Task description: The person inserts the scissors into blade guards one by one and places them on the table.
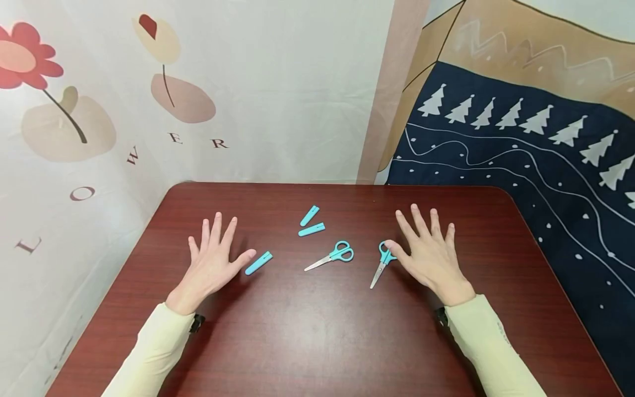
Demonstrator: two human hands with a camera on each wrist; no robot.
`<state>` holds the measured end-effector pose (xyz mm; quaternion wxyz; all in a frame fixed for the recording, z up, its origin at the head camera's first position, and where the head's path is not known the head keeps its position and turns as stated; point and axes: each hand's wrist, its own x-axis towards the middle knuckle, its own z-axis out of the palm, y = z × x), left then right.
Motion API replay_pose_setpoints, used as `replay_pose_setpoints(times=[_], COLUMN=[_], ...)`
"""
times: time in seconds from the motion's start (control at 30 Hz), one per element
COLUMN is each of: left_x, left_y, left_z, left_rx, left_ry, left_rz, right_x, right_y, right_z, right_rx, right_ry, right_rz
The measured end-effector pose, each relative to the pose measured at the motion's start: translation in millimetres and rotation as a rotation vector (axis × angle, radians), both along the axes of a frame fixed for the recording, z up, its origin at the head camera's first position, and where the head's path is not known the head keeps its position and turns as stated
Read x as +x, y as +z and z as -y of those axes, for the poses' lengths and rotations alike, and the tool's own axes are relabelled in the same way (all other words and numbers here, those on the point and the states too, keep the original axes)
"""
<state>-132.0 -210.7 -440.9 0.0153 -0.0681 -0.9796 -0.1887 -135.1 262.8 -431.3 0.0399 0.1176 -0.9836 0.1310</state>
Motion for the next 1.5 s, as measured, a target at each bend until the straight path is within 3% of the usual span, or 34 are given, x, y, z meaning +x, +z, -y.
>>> replay_pose_setpoints(times=[1.2,1.5], left_x=[12.5,17.1], left_y=[6.3,6.0], left_z=[1.7,1.8], left_rx=[0.006,0.019], left_ry=[0.010,0.011], left_rz=[-0.014,-0.038], right_x=[-2.4,-5.8], right_y=[-16.9,-25.5], right_z=[89.2,100.1], right_rx=[0.058,0.069], right_ry=[0.293,0.344], right_rz=[0.011,0.100])
